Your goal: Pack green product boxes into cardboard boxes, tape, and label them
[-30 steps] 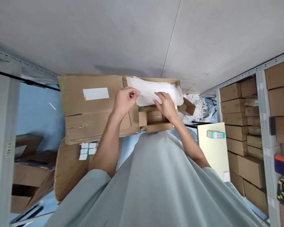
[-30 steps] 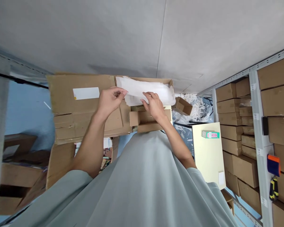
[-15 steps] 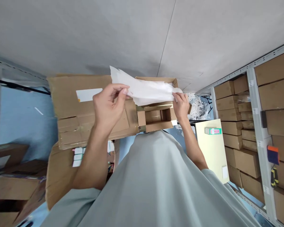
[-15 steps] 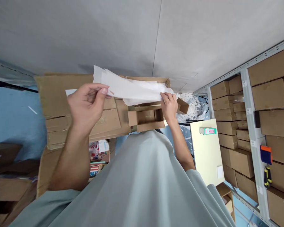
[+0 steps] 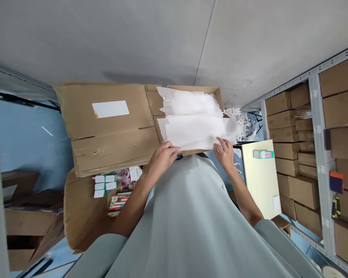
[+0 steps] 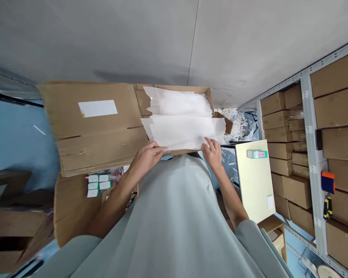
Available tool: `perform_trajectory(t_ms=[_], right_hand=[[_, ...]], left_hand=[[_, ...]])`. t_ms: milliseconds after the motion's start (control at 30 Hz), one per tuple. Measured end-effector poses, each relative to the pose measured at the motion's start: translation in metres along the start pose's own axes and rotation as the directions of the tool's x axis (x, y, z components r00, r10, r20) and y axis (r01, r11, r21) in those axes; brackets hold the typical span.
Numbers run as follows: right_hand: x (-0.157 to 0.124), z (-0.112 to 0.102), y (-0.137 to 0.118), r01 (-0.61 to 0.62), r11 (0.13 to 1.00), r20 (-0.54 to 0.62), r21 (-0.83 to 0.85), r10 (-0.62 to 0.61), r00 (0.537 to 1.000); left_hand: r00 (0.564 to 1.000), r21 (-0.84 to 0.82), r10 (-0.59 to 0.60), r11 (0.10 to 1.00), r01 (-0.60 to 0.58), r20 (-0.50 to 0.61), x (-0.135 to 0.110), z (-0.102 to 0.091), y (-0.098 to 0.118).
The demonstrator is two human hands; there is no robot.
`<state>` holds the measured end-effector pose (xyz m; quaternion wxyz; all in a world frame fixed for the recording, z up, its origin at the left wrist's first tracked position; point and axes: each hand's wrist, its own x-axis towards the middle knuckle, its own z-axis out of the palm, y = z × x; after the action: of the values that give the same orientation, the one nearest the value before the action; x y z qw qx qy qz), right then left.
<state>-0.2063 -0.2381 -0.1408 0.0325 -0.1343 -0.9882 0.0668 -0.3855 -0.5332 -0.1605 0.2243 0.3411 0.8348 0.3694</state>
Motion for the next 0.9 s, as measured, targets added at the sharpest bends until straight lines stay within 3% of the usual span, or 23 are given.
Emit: perform_trajectory(t_ms=[67,200,333,500,600,667,700,767,833,900], right_hand=[[0.01,0.009,-0.005,0.021,1.0,0.187,0.002,-0.021,0.982],[0.045,0.026,-0.014,0.021,1.0,0.476,-0.023,-0.008,0.879],[0.082,0.036,-0.017,0.008,0.999,0.584,-0.05,0.023,0.811],[0.122,0.057,-0.032,-0.002,0.999,0.701,0.046,-0.03,0.712],[0.138,0.07,-0.042,-0.032,0.998,0.772,0.052,-0.02,0.635],[0.139,0.071,-0.043,-0.039,0.999,0.794,0.035,-0.004,0.609],[0.136,0.068,-0.041,-0.037,0.999,0.793,0.028,0.001,0.609],[0.125,0.057,-0.031,-0.017,1.0,0.744,0.021,-0.004,0.669],[0.113,0.045,-0.019,0.017,1.0,0.651,0.013,-0.021,0.759],[0.109,0.039,-0.01,0.043,0.999,0.588,-0.011,-0.028,0.808]], left_hand=[[1.0,0.064,-0.022,0.998,0.021,0.023,0.01,0.021,-0.004],[0.999,0.202,0.028,0.979,-0.032,0.019,0.036,0.051,-0.002],[0.99,0.269,0.042,0.96,-0.078,0.137,0.067,0.069,0.003],[0.916,0.344,-0.197,0.936,0.071,0.348,0.117,0.093,0.009],[0.869,0.376,-0.28,0.919,0.119,0.409,0.144,0.104,0.014],[0.846,0.389,-0.313,0.911,0.138,0.433,0.15,0.107,0.018],[0.842,0.391,-0.317,0.91,0.14,0.437,0.148,0.106,0.019],[0.858,0.38,-0.298,0.915,0.133,0.419,0.136,0.102,0.021],[0.91,0.357,-0.254,0.925,0.129,0.328,0.119,0.095,0.02],[0.953,0.339,-0.227,0.929,0.15,0.199,0.108,0.092,0.018]])
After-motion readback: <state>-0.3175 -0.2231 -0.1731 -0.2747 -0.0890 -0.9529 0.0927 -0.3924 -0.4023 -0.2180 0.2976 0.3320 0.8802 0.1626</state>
